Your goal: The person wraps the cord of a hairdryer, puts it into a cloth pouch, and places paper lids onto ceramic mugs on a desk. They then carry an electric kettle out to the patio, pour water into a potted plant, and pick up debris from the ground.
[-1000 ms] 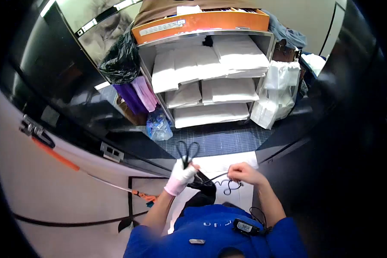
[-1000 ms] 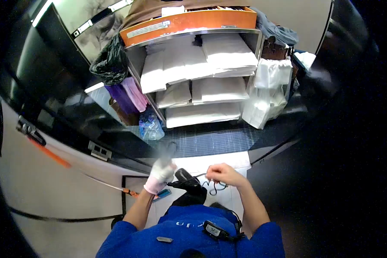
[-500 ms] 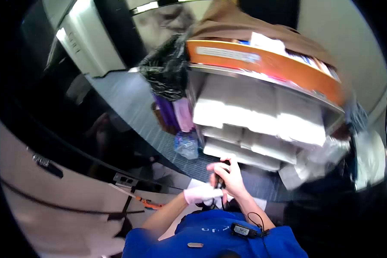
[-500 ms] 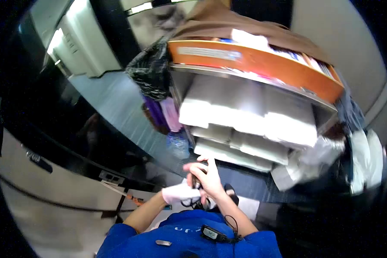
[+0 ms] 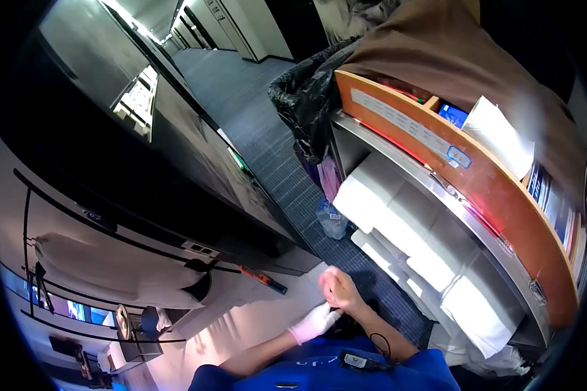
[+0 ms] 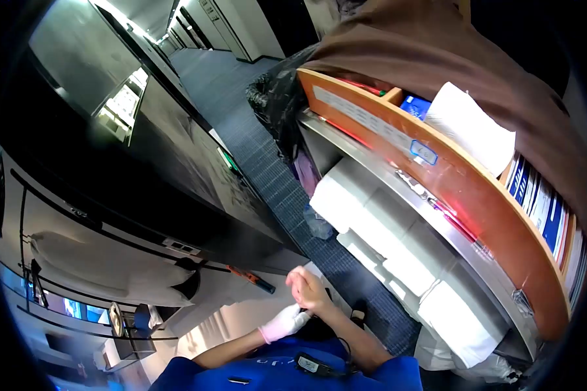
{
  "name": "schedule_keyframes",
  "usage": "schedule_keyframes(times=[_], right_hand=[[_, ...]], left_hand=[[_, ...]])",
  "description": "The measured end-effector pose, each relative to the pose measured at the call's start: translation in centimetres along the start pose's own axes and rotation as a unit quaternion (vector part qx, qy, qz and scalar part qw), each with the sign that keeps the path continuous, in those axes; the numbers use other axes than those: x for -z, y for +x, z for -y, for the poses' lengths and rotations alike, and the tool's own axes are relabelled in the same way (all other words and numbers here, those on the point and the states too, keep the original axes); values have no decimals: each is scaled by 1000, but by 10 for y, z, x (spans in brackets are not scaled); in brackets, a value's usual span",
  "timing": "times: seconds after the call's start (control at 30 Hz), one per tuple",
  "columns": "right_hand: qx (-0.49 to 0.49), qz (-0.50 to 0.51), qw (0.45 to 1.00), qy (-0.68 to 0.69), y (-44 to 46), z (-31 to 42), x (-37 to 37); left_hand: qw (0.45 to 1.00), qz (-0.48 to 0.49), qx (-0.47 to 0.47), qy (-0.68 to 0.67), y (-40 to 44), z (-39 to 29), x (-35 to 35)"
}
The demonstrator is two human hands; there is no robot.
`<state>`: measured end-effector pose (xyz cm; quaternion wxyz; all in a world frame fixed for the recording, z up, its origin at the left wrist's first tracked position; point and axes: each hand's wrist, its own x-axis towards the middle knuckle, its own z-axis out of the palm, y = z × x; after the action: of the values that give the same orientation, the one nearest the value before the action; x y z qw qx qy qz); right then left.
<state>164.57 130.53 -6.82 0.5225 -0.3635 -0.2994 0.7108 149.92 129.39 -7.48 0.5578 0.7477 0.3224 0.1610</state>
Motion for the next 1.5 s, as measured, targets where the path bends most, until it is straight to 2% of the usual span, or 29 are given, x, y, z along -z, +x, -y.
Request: schedule_keyframes(times=[0.03, 0.07, 0.1, 0.13, 0.2, 0.27, 0.3, 0.33, 0.4, 0.47, 0.53, 0.57, 0.6, 0.63, 0.7, 0.73, 0.8, 0.83, 0.87, 0.93, 1.0, 1.07, 1.13, 1.2, 1.33, 1.37, 1.4, 1.47, 1.5], right_hand=[[31, 17, 998, 45, -1, 0, 8], [66, 31, 993, 93, 0, -2, 15], [119, 79, 990, 6, 7, -22, 37], [94, 110, 989, -16, 5, -27, 40], [104, 138, 949, -265, -19, -27, 44], [117, 195, 930, -289, -18, -50, 46], [7, 190, 936, -296, -19, -48, 45], [-15, 176, 932, -316, -20, -34, 42], [-13, 242, 907, -344, -4, -49, 65], [-12, 269, 904, -331, 4, -38, 79], [25, 286, 889, -356, 13, -31, 91], [33, 282, 881, -379, 16, -23, 95], [39, 277, 872, -401, 19, -17, 97], [40, 281, 871, -402, 22, -15, 99], [91, 238, 893, -370, 23, -16, 103], [90, 240, 892, -371, 22, -18, 103], [174, 84, 933, -305, 22, -20, 99], [162, 5, 939, -304, 20, -13, 92], [166, 5, 938, -306, 22, -8, 87], [257, -112, 918, -282, 22, 1, 78], [245, -137, 937, -209, 23, 19, 80], [241, -197, 941, -132, 28, 26, 90], [137, -179, 971, 77, 30, 12, 97], [111, -173, 939, 275, 28, 17, 95], [68, -133, 909, 389, 27, 11, 106], [-15, -125, 918, 376, 27, 12, 113], [-58, -29, 903, 425, 28, 1, 123], [-173, 74, 867, 461, 23, 20, 118], [-199, 61, 896, 393, 23, 12, 116]], left_hand=[[1000, 4, 3, 2, 1, -9, -3], [974, -21, 154, -167, 1, -20, 0], [896, -46, 299, -326, 5, -26, 4], [879, -76, 274, -383, 8, -25, 6], [836, -162, 197, -486, 17, -24, 17], [803, -235, 176, -518, 25, -20, 32], [792, -267, 169, -523, 27, -18, 40], [796, -287, 173, -504, 29, -23, 47], [850, -342, 248, -314, 31, -29, 58], [908, -256, 313, -110, 31, -27, 62], [938, -114, 300, 132, 25, 10, 57], [932, -74, 336, 114, 35, 1, 57], [949, -72, 299, 67, 51, -34, 56], [933, -22, 329, 147, 61, -38, 61], [907, 26, 357, 221, 64, -32, 65], [919, 67, 314, 229, 63, -24, 67], [929, 107, 266, 236, 64, -12, 71], [931, 87, 347, 71, 67, -15, 76], [903, 64, 415, -94, 72, -19, 79], [910, 30, 387, -145, 73, -27, 76], [887, 3, 383, -258, 71, -32, 75], [890, -42, 382, -245, 65, -31, 71], [874, -87, 412, -243, 57, -26, 76], [849, -119, 438, -271, 51, -28, 84], [831, -137, 425, -333, 54, -44, 81], [830, -121, 424, -341, 59, -49, 80], [832, -112, 413, -353, 63, -56, 75], [904, -84, 346, -238, 72, -58, 60], [892, -78, 342, -284, 74, -56, 58]])
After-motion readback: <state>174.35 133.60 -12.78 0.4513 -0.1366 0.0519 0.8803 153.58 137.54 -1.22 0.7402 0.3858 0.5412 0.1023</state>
